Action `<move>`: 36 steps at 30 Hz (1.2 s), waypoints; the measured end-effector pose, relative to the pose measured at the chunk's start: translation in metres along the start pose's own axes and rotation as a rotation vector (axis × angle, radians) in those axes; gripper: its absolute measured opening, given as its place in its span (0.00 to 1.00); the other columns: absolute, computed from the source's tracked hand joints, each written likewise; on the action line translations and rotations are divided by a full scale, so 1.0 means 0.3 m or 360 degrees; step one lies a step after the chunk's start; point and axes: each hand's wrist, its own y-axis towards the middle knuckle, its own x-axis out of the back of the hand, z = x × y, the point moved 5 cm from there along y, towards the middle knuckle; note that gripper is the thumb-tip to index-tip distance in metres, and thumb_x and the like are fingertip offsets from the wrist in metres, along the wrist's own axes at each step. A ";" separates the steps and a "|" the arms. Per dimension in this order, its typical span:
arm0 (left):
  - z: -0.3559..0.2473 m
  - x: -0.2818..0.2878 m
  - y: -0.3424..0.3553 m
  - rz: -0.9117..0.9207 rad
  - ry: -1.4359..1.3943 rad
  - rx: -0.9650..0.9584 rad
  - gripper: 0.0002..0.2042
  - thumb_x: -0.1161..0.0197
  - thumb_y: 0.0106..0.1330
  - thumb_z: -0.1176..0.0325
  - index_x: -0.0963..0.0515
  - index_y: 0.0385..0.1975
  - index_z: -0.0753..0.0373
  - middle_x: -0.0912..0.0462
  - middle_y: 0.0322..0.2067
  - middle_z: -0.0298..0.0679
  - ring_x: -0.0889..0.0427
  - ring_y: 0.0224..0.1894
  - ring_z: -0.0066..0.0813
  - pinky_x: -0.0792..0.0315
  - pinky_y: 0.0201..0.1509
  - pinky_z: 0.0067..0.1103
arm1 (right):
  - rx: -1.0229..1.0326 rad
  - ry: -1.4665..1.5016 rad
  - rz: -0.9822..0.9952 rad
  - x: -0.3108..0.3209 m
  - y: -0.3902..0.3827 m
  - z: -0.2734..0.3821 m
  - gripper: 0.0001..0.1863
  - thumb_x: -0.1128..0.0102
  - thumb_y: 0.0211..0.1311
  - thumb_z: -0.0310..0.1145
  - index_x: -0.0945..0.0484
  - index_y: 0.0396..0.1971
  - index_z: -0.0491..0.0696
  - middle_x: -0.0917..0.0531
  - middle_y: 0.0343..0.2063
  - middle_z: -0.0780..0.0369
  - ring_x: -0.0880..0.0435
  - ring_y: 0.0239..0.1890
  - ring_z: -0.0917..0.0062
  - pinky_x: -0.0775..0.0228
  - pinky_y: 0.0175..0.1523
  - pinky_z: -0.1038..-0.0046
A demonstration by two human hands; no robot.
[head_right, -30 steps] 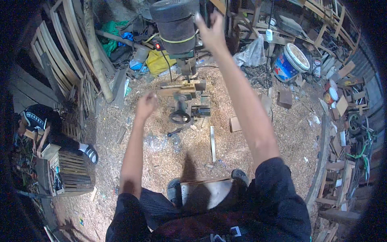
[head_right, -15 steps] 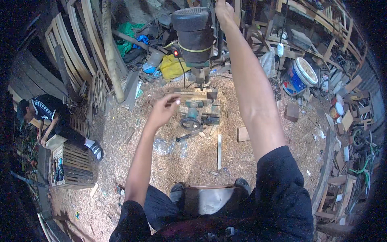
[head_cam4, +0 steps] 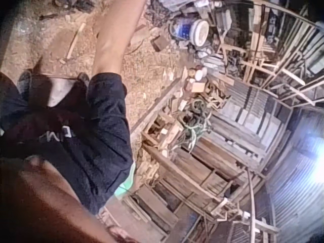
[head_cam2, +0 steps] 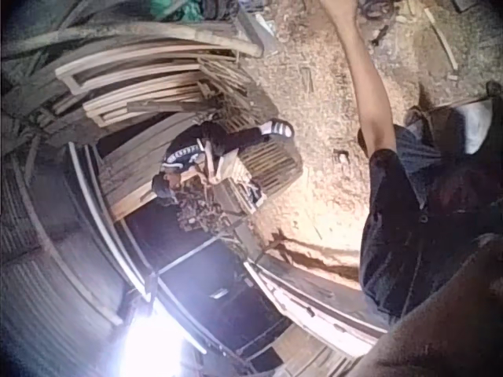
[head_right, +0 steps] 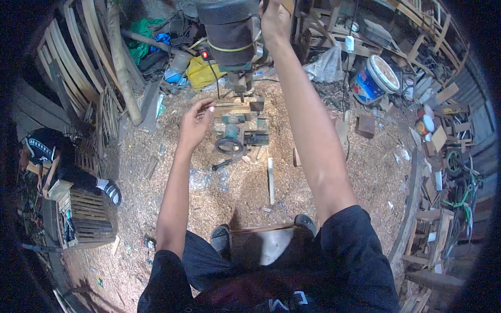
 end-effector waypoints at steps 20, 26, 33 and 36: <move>-0.066 0.102 -0.173 0.0169 0.0073 0.0021 0.14 0.40 0.68 0.68 0.22 0.50 0.66 0.15 0.42 0.40 0.17 0.45 0.26 0.26 0.52 0.22 | 0.0065 -0.0088 0.0910 0.166 -0.440 0.063 0.24 0.64 0.71 0.40 0.23 0.25 0.40 0.18 0.29 0.58 0.22 0.40 0.69 0.36 0.58 0.68; -0.062 0.103 -0.166 0.0112 0.0181 0.0043 0.14 0.40 0.67 0.67 0.21 0.51 0.64 0.14 0.43 0.44 0.15 0.45 0.32 0.25 0.52 0.26 | 0.0190 -0.0244 0.0960 0.159 -0.430 0.089 0.27 0.59 0.70 0.45 0.27 0.16 0.41 0.24 0.20 0.63 0.27 0.29 0.76 0.38 0.42 0.72; -0.036 0.088 -0.169 0.0160 0.0267 0.0046 0.15 0.39 0.68 0.66 0.22 0.50 0.66 0.15 0.43 0.42 0.17 0.45 0.28 0.24 0.50 0.23 | 0.0290 -0.0299 0.1047 0.190 -0.524 0.077 0.21 0.61 0.63 0.40 0.35 0.15 0.41 0.28 0.20 0.59 0.32 0.29 0.71 0.42 0.43 0.70; -0.014 0.078 -0.165 0.0159 0.0263 0.0124 0.15 0.39 0.68 0.66 0.21 0.50 0.65 0.15 0.44 0.46 0.16 0.46 0.33 0.25 0.51 0.25 | 0.0315 -0.0399 0.0966 0.202 -0.547 0.064 0.20 0.61 0.61 0.40 0.34 0.14 0.42 0.28 0.20 0.59 0.33 0.30 0.71 0.42 0.45 0.69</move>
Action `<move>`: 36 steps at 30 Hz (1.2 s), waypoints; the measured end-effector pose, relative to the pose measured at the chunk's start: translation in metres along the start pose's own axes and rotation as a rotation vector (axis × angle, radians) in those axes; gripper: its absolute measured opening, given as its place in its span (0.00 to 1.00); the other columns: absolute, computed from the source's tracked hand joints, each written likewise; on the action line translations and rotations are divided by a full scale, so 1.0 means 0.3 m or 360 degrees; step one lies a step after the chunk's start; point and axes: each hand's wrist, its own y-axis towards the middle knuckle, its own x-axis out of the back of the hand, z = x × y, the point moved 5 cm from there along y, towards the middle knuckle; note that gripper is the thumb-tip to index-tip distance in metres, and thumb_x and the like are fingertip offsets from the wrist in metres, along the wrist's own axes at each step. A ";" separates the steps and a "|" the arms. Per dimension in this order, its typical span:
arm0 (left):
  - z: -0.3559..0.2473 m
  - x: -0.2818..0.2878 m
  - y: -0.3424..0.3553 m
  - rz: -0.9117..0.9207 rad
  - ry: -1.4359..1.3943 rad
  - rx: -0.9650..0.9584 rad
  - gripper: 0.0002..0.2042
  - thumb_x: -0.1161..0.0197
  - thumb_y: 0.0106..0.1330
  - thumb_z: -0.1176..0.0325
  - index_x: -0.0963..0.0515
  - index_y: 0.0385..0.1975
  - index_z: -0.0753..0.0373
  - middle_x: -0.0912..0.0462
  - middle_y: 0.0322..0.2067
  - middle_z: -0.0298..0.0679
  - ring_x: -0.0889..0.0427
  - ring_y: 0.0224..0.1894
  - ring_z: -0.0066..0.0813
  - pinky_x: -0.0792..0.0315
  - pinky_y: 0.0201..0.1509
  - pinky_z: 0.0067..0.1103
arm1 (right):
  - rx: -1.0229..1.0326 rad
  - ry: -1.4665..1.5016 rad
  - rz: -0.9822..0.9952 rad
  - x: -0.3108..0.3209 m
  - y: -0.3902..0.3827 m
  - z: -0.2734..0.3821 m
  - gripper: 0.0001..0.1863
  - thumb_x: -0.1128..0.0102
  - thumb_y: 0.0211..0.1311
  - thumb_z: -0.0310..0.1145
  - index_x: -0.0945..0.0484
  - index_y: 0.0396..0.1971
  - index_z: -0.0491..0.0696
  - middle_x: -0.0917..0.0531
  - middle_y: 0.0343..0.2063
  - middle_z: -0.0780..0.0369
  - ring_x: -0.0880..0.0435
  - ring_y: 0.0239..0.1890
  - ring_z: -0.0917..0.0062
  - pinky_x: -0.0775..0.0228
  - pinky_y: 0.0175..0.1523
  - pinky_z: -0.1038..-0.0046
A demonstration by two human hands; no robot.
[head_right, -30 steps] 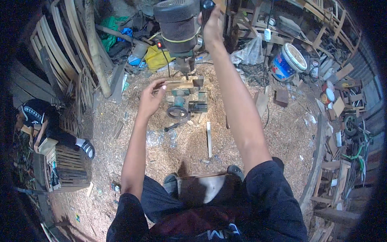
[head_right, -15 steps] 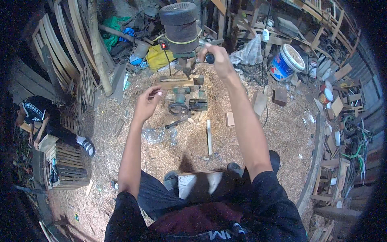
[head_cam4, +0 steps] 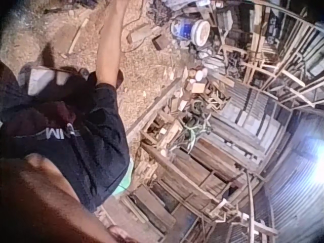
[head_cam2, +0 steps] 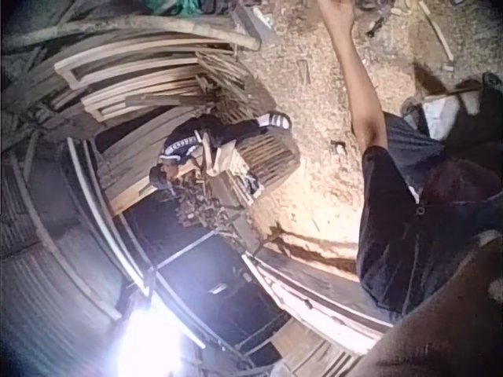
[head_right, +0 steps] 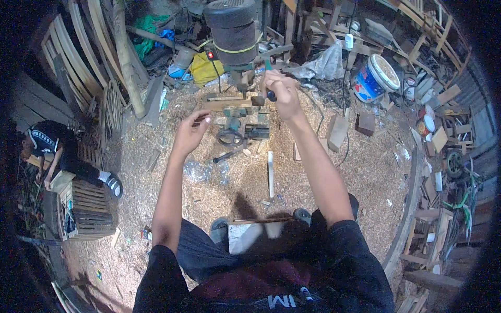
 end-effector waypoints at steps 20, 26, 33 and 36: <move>-0.011 -0.052 -0.017 0.0019 0.0140 -0.0105 0.15 0.38 0.67 0.67 0.22 0.51 0.67 0.15 0.44 0.45 0.15 0.46 0.33 0.25 0.53 0.27 | 0.0008 0.0232 -0.0145 -0.068 -0.180 -0.058 0.15 0.54 0.52 0.39 0.32 0.13 0.44 0.28 0.21 0.62 0.31 0.32 0.72 0.43 0.52 0.68; -0.019 -0.041 -0.009 -0.0030 0.0120 -0.0161 0.15 0.39 0.67 0.68 0.22 0.51 0.66 0.15 0.44 0.44 0.16 0.46 0.32 0.25 0.53 0.26 | 0.0081 0.0141 -0.0144 -0.084 -0.231 -0.066 0.15 0.54 0.52 0.39 0.32 0.13 0.45 0.28 0.21 0.62 0.30 0.33 0.72 0.45 0.61 0.63; 0.008 -0.045 -0.013 0.0031 0.0055 -0.0078 0.17 0.40 0.65 0.68 0.23 0.52 0.66 0.15 0.43 0.47 0.16 0.47 0.38 0.26 0.54 0.29 | 0.0036 0.0051 -0.0111 -0.109 -0.309 -0.101 0.14 0.56 0.51 0.38 0.32 0.15 0.45 0.27 0.25 0.61 0.28 0.38 0.69 0.50 0.67 0.60; 0.017 -0.045 -0.014 0.0006 0.0099 -0.0116 0.16 0.40 0.65 0.68 0.23 0.51 0.66 0.15 0.44 0.47 0.16 0.47 0.37 0.26 0.54 0.29 | 0.0045 -0.0003 -0.0106 -0.115 -0.340 -0.120 0.16 0.56 0.54 0.40 0.31 0.15 0.45 0.25 0.30 0.60 0.27 0.43 0.67 0.51 0.68 0.58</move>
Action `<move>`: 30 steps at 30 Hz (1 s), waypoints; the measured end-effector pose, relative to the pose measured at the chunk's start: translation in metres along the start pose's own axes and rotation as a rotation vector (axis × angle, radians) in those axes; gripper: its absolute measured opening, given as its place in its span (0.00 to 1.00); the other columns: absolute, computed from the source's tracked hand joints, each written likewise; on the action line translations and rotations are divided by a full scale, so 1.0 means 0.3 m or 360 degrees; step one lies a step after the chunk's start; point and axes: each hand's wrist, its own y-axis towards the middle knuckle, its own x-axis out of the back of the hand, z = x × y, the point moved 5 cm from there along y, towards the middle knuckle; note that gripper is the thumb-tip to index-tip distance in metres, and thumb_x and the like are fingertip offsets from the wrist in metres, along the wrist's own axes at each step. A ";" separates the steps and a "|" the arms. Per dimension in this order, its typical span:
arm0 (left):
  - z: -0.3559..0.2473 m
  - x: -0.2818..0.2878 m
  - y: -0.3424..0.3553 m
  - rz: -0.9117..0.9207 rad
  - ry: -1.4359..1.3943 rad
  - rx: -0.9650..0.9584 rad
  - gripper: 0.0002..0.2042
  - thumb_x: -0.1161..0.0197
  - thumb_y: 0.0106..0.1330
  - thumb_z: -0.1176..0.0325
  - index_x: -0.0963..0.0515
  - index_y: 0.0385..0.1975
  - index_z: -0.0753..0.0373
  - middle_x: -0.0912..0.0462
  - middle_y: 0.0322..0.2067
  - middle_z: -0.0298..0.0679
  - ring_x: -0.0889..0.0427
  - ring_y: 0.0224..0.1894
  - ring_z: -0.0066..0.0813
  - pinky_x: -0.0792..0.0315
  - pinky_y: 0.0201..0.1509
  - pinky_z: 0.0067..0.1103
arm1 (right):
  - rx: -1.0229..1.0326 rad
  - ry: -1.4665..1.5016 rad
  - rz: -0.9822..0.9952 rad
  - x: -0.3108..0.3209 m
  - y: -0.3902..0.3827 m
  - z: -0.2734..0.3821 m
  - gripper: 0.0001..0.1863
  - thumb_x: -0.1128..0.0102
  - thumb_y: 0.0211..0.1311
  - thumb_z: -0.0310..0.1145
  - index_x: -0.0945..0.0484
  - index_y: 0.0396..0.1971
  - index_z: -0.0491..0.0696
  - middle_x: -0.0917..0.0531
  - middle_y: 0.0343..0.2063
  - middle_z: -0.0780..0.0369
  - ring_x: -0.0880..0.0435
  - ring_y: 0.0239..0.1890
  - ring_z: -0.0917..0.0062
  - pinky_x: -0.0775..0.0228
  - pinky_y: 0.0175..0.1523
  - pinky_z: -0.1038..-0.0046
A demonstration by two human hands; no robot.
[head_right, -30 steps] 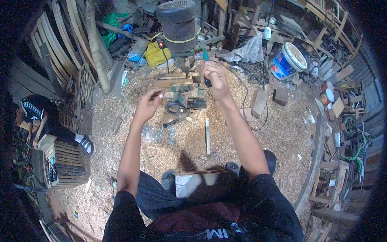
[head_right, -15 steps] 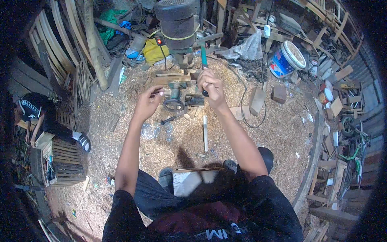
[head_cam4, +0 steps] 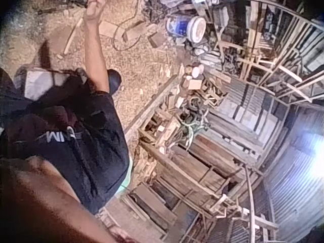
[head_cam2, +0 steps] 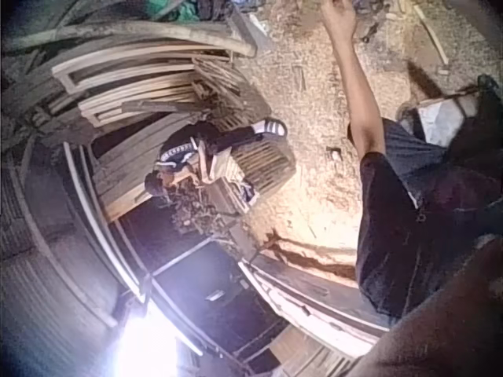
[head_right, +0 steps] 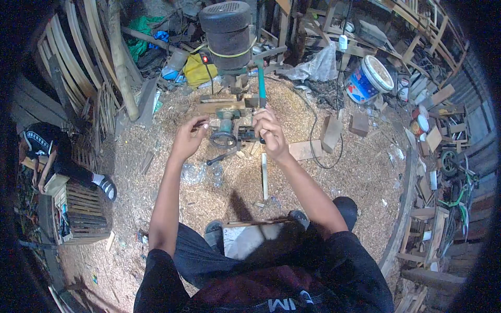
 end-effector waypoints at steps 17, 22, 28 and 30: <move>0.436 -0.294 -0.088 0.0490 0.0725 0.0283 0.40 0.41 0.65 0.57 0.53 0.72 0.65 0.53 0.73 0.50 0.50 0.74 0.48 0.47 0.72 0.48 | 0.0149 -0.0309 0.0221 -0.040 -0.204 -0.128 0.30 0.64 0.72 0.53 0.27 0.24 0.42 0.25 0.47 0.50 0.32 0.60 0.50 0.44 0.66 0.52; 0.526 -0.326 -0.093 0.0559 0.0737 0.0156 0.41 0.43 0.65 0.55 0.56 0.73 0.65 0.52 0.73 0.51 0.45 0.72 0.50 0.44 0.71 0.45 | 0.0240 -0.0359 0.0213 -0.054 -0.245 -0.158 0.27 0.63 0.71 0.50 0.27 0.26 0.42 0.25 0.49 0.48 0.33 0.61 0.48 0.43 0.66 0.52; 0.529 -0.313 -0.090 0.0534 0.0583 0.0028 0.41 0.40 0.63 0.59 0.54 0.73 0.63 0.42 0.68 0.58 0.33 0.64 0.56 0.37 0.69 0.36 | 0.0236 -0.0436 0.0306 -0.067 -0.287 -0.218 0.26 0.62 0.71 0.50 0.27 0.26 0.42 0.26 0.49 0.45 0.31 0.59 0.46 0.41 0.65 0.50; 0.522 -0.311 -0.093 0.0507 0.0556 0.0023 0.41 0.40 0.64 0.59 0.54 0.73 0.63 0.41 0.68 0.58 0.32 0.64 0.56 0.37 0.69 0.36 | 0.0263 -0.0478 0.0333 -0.072 -0.302 -0.229 0.27 0.63 0.70 0.50 0.26 0.26 0.42 0.26 0.49 0.46 0.31 0.59 0.45 0.41 0.66 0.50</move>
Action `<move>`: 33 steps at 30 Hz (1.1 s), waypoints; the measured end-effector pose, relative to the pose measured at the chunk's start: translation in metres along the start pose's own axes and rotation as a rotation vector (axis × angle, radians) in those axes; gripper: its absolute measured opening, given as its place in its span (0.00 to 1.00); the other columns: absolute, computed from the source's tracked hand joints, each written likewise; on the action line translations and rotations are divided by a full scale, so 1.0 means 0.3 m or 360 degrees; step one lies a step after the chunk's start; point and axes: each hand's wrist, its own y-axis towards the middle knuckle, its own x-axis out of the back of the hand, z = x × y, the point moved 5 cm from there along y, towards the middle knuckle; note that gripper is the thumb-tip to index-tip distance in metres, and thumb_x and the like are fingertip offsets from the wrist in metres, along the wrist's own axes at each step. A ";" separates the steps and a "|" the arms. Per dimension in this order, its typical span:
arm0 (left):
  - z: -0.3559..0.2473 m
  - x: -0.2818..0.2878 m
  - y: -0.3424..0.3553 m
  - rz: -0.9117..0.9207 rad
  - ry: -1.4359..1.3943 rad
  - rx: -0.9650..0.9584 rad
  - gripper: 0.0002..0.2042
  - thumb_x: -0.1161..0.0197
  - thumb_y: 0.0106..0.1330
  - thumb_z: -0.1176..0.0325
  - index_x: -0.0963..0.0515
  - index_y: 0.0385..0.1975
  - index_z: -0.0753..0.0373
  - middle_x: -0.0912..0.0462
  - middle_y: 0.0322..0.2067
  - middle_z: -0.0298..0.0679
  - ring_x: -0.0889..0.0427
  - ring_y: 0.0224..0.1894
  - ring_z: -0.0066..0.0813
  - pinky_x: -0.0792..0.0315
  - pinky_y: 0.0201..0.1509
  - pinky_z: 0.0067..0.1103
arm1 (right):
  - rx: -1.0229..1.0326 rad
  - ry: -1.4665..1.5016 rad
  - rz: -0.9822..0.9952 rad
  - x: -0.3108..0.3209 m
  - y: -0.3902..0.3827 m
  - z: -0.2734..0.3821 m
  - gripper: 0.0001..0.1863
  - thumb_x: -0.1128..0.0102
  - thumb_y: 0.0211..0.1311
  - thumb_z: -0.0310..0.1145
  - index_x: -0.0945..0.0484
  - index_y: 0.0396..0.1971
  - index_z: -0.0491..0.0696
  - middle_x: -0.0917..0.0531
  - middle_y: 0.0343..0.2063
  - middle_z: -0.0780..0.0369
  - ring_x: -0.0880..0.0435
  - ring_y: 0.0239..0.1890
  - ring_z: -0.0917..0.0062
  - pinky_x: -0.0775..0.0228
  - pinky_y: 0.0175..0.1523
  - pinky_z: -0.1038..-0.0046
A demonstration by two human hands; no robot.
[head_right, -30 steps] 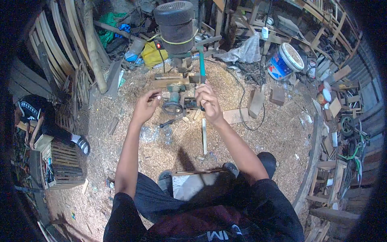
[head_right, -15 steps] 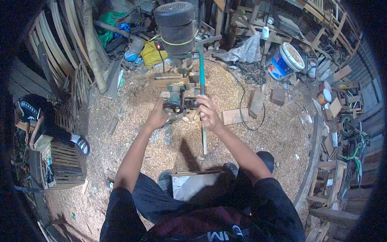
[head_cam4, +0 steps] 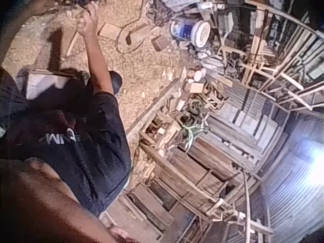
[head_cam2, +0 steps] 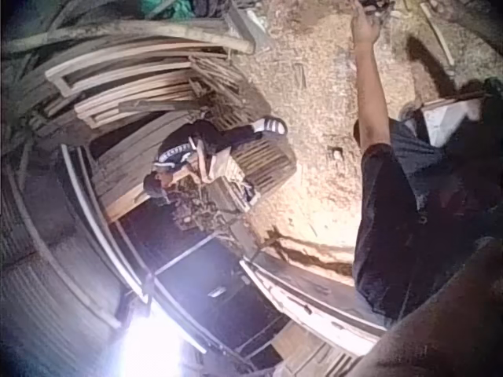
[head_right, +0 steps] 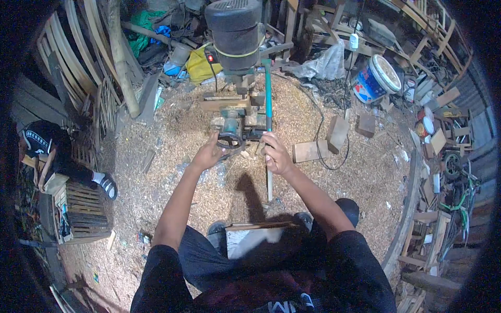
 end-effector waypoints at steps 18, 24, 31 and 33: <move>-0.009 0.004 -0.004 -0.0014 0.0008 0.0064 0.35 0.44 0.65 0.62 0.47 0.71 0.62 0.38 0.67 0.56 0.34 0.66 0.52 0.38 0.70 0.33 | 0.0063 -0.0229 0.0243 -0.054 -0.063 -0.056 0.15 0.54 0.61 0.40 0.27 0.32 0.43 0.28 0.51 0.48 0.33 0.63 0.46 0.39 0.67 0.52; -0.108 0.150 0.006 0.0111 0.0053 0.0140 0.30 0.41 0.64 0.64 0.38 0.66 0.66 0.34 0.65 0.56 0.33 0.66 0.49 0.40 0.71 0.32 | -0.0071 -0.0229 0.0169 0.008 0.035 0.061 0.12 0.46 0.54 0.38 0.28 0.31 0.43 0.28 0.50 0.49 0.34 0.64 0.48 0.41 0.69 0.53; -0.287 0.502 0.061 -0.0570 -0.0336 0.0047 0.25 0.38 0.62 0.67 0.29 0.60 0.67 0.25 0.58 0.53 0.27 0.63 0.46 0.35 0.67 0.31 | -0.0374 0.0512 -0.0504 0.279 0.478 0.152 0.17 0.53 0.69 0.45 0.30 0.33 0.45 0.27 0.36 0.60 0.29 0.41 0.74 0.34 0.49 0.69; -0.346 0.589 0.074 -0.0810 -0.0426 -0.0084 0.24 0.38 0.64 0.66 0.29 0.60 0.67 0.25 0.58 0.53 0.27 0.63 0.45 0.36 0.67 0.30 | -0.0300 0.0556 -0.0624 0.358 0.669 0.142 0.19 0.55 0.73 0.49 0.31 0.37 0.45 0.27 0.36 0.62 0.29 0.40 0.78 0.33 0.47 0.71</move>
